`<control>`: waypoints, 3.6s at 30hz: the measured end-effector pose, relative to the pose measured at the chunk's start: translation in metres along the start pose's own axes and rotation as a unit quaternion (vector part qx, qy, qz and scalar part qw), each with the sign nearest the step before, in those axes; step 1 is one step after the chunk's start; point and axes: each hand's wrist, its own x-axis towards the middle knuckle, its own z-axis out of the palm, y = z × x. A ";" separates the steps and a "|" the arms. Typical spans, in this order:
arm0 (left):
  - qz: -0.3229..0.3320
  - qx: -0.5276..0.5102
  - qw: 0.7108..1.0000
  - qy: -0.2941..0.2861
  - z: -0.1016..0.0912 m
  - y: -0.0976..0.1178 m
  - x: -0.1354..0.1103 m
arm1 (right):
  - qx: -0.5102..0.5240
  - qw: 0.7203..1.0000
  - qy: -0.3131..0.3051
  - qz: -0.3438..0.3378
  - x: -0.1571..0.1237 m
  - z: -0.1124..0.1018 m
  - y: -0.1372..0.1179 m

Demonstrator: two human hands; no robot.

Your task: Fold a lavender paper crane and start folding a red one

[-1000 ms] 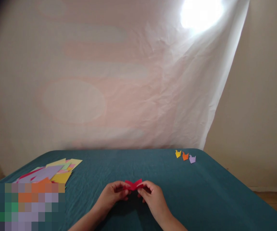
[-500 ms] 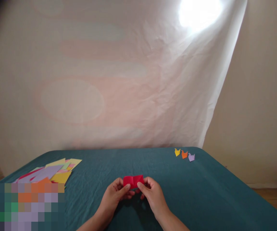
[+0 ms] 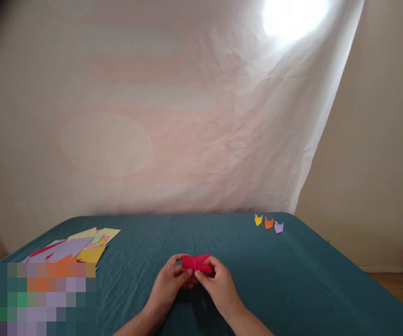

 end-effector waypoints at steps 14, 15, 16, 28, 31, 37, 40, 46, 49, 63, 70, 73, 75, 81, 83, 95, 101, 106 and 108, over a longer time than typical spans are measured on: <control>0.045 0.061 0.996 -0.047 0.000 0.006 -0.004 | -0.017 0.999 -0.042 -0.013 0.000 -0.002 -0.008; 0.050 0.067 0.996 -0.037 0.001 0.005 -0.004 | -0.023 0.999 -0.039 -0.017 0.000 -0.002 -0.008; 0.057 0.073 0.995 -0.023 0.001 0.005 -0.005 | -0.023 0.999 -0.034 -0.019 0.000 -0.002 -0.008; 0.062 0.059 0.996 0.033 0.002 0.004 -0.001 | 0.095 0.995 -0.006 0.040 -0.003 -0.001 0.001; 0.056 0.051 0.996 0.044 0.003 0.003 -0.002 | 0.100 0.994 0.006 0.038 -0.002 0.000 0.003; 0.038 0.032 0.998 0.050 0.004 0.005 -0.003 | 0.160 0.984 0.057 0.055 0.000 0.002 0.008; 0.026 0.058 0.997 0.037 0.000 0.003 -0.002 | 0.158 0.983 0.027 0.085 0.000 0.001 0.009; -0.006 0.081 0.997 -0.006 0.000 -0.003 0.001 | 0.067 0.994 -0.034 0.086 0.000 -0.001 0.009; -0.018 0.084 0.996 0.002 0.001 -0.002 0.001 | 0.041 0.995 -0.021 0.094 0.001 -0.002 0.013; -0.021 0.107 0.993 0.050 -0.017 0.007 0.006 | 0.097 0.982 0.111 0.122 0.003 -0.015 0.008; -0.027 0.218 0.975 -0.041 -0.022 0.015 -0.002 | 0.105 0.988 -0.031 0.113 0.000 -0.021 -0.005; 0.000 0.279 0.958 -0.067 -0.023 0.018 -0.004 | 0.091 0.987 -0.075 0.110 -0.001 -0.019 -0.004; 0.040 0.322 0.945 -0.048 -0.023 0.023 -0.005 | 0.073 0.988 -0.080 0.110 -0.001 -0.018 0.000; 0.205 0.450 0.867 -0.062 -0.014 0.042 -0.016 | 0.014 0.997 0.012 0.070 -0.001 -0.010 0.006; 0.210 0.488 0.840 -0.108 -0.010 0.043 -0.020 | -0.008 0.999 0.013 0.050 -0.003 -0.009 0.003; 0.176 0.374 0.910 -0.041 -0.020 0.030 -0.008 | 0.015 0.992 -0.078 0.094 -0.002 -0.018 0.005; 0.117 0.270 0.956 0.004 -0.023 0.026 -0.003 | 0.013 0.996 -0.065 0.060 -0.001 -0.016 0.000; 0.071 0.177 0.982 -0.009 -0.022 0.020 0.000 | 0.021 0.997 -0.057 0.050 0.001 -0.017 -0.005; 0.063 0.150 0.987 -0.011 -0.020 0.018 0.001 | 0.021 0.997 -0.052 0.053 0.002 -0.017 -0.004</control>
